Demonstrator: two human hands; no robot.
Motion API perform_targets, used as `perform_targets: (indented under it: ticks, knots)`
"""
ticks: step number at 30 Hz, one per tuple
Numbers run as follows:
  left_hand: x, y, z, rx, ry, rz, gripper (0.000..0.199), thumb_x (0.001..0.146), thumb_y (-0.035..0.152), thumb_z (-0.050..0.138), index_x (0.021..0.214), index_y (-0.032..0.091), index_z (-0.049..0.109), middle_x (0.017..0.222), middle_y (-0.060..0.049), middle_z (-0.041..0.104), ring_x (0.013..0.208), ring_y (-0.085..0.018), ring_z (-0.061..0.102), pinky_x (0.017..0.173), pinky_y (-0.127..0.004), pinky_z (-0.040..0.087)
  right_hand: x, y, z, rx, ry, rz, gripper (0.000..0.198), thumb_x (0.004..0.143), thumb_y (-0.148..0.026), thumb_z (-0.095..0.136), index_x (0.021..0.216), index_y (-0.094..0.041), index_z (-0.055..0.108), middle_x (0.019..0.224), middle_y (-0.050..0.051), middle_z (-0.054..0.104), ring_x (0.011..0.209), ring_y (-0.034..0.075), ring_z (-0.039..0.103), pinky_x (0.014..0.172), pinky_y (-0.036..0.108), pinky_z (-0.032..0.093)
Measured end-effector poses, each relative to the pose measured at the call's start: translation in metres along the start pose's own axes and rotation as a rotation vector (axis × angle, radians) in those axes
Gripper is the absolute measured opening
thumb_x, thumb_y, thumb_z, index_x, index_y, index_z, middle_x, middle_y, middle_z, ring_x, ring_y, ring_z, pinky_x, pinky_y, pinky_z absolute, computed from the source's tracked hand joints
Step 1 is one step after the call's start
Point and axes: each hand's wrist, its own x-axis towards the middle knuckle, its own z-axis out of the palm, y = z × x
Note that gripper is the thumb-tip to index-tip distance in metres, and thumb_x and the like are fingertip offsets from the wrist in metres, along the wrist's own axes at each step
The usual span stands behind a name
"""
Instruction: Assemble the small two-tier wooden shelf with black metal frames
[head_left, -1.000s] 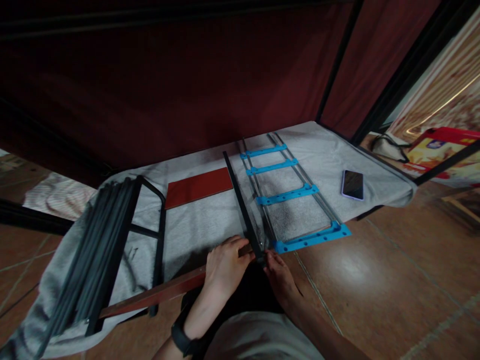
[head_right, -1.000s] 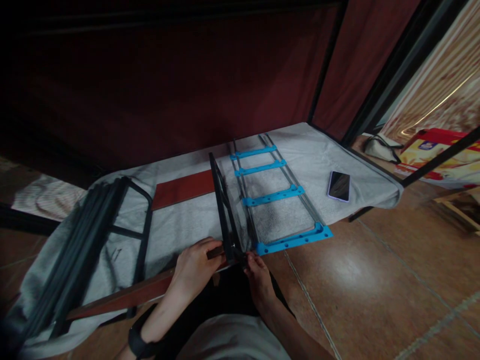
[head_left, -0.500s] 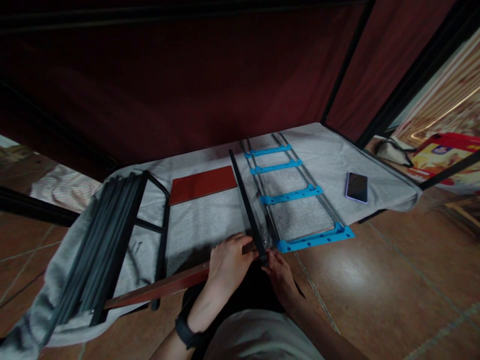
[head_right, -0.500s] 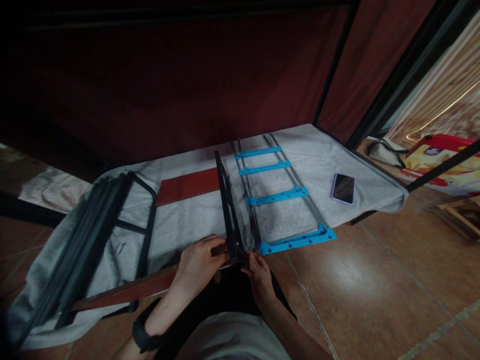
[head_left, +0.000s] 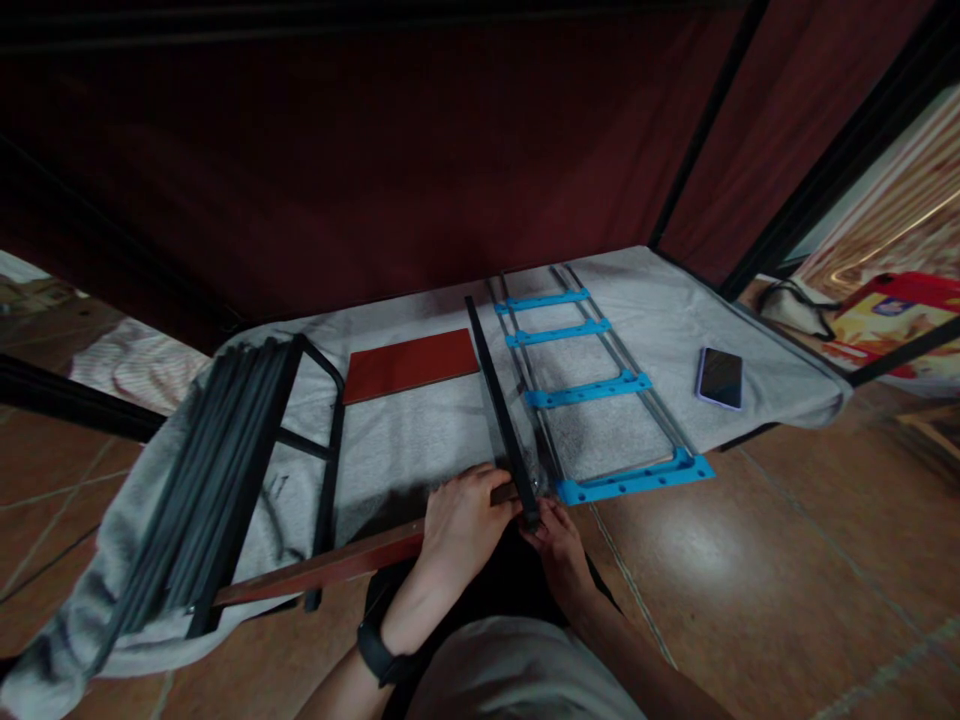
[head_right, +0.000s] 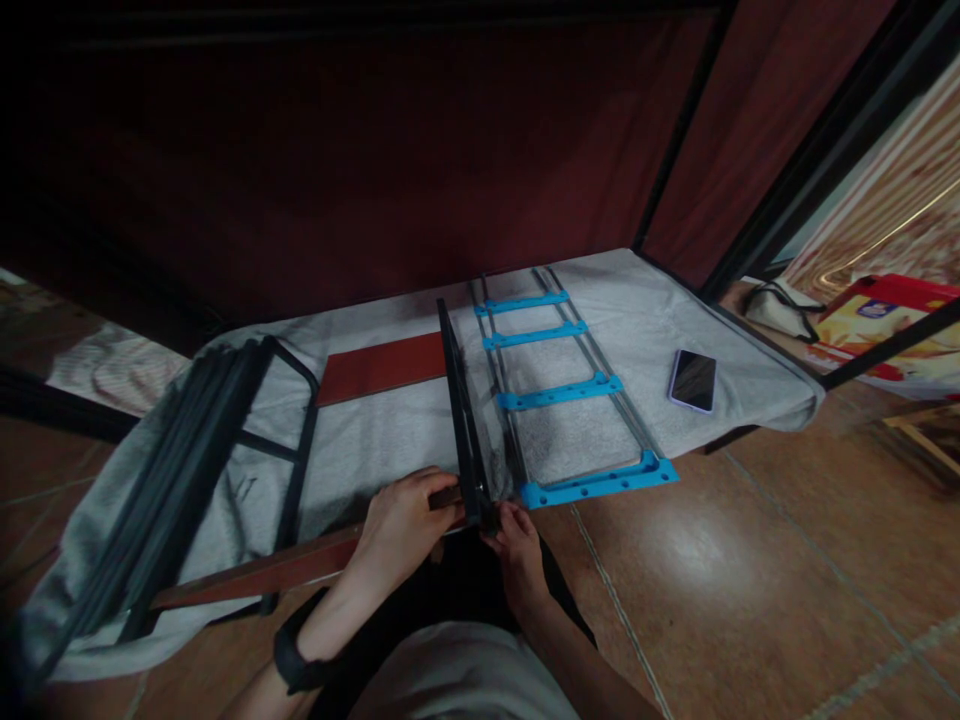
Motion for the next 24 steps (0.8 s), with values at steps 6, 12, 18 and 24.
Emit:
perform_targets:
  ticks: [6, 12, 18, 24]
  knots:
    - [-0.0010, -0.0003, 0.0006, -0.010, 0.012, 0.014, 0.013, 0.091, 0.023, 0.066, 0.094, 0.028, 0.078, 0.103, 0.002, 0.079, 0.096, -0.018, 0.073, 0.074, -0.027, 0.043, 0.0056, 0.0028, 0.0048, -0.088, 0.074, -0.008, 0.052, 0.065, -0.064, 0.089, 0.090, -0.023, 0.070, 0.083, 0.000, 0.073, 0.071, 0.016, 0.068, 0.061, 0.028, 0.058]
    - [-0.0013, -0.0020, 0.0015, -0.010, 0.010, 0.026, 0.014, 0.091, 0.022, 0.065, 0.094, 0.028, 0.078, 0.103, 0.002, 0.079, 0.095, -0.018, 0.073, 0.072, -0.027, 0.042, -0.0020, 0.0011, 0.0024, 0.023, -0.069, 0.004, 0.048, 0.069, -0.054, 0.090, 0.101, -0.025, 0.070, 0.099, 0.002, 0.076, 0.082, 0.020, 0.073, 0.074, 0.036, 0.062]
    - [-0.0002, -0.0019, 0.0020, -0.004, -0.005, 0.011, 0.015, 0.090, 0.023, 0.065, 0.096, 0.028, 0.078, 0.105, 0.002, 0.079, 0.097, -0.019, 0.073, 0.074, -0.027, 0.044, -0.0019, -0.0001, 0.0029, 0.003, -0.018, 0.029, 0.045, 0.063, -0.045, 0.096, 0.091, -0.024, 0.069, 0.088, -0.001, 0.074, 0.073, 0.016, 0.071, 0.068, 0.031, 0.061]
    - [0.0015, 0.0004, 0.0005, 0.005, -0.010, 0.015, 0.014, 0.091, 0.024, 0.065, 0.096, 0.029, 0.078, 0.105, 0.002, 0.079, 0.098, -0.018, 0.072, 0.075, -0.027, 0.044, 0.0004, 0.0001, -0.0006, -0.020, -0.053, 0.014, 0.049, 0.068, -0.056, 0.090, 0.100, -0.024, 0.070, 0.094, 0.001, 0.077, 0.077, 0.019, 0.074, 0.071, 0.036, 0.064]
